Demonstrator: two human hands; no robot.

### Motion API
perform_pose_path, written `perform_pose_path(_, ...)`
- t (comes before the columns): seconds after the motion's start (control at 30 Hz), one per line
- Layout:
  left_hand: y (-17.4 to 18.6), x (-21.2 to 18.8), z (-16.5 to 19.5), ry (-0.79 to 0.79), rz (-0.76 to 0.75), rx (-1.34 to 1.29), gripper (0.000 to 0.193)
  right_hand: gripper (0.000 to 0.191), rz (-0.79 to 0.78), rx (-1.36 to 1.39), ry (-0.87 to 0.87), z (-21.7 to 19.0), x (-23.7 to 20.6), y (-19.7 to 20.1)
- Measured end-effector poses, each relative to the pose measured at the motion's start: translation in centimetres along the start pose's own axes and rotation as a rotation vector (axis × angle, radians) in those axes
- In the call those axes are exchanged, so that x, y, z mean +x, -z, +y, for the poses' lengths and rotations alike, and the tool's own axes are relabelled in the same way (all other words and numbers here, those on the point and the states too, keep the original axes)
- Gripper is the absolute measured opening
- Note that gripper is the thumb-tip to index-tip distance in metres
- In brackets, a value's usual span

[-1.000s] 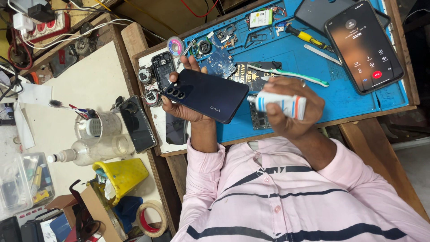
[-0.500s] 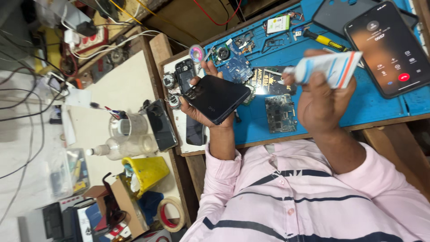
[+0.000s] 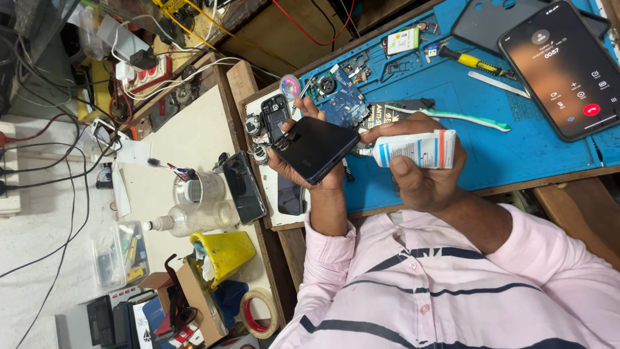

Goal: The person applies adhesive from a tube along the edges of a smartphone back cover. They rotate the phone to reach different sides and continue applying the adhesive in a continuous line around the perimeter.

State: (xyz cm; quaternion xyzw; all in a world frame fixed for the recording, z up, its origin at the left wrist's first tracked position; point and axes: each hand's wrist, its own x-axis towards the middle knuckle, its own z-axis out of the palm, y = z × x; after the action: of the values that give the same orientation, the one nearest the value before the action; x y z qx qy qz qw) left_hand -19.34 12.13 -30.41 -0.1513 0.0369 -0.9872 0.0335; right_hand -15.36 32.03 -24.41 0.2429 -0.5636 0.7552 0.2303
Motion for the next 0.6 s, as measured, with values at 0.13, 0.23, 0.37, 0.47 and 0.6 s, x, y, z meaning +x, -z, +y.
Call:
perform_pose_path(0.13,-0.06,0.08,0.01,-0.011,0.005,0.016,0.038,0.032,0.002,0.057,-0.012,0.22,-0.13,-0.03)
perform_pose_path(0.23,0.00,0.33,-0.09,-0.018,-0.002,0.034,0.038,0.031,-0.018,-0.010,0.040,0.30,0.03,-0.05)
perform_pose_path(0.37,-0.03,0.17,-0.11,-0.014,-0.006,0.018,0.039,0.031,-0.024,-0.073,0.080,0.08,0.22,-0.14)
perform_pose_path(0.47,-0.05,0.12,-0.05,-0.021,-0.009,0.027,0.038,0.032,-0.027,-0.095,0.105,-0.02,0.39,-0.23)
perform_pose_path(0.6,0.03,0.19,-0.07,-0.022,-0.022,0.036,0.038,0.034,-0.018,-0.142,0.101,-0.20,0.49,-0.18)
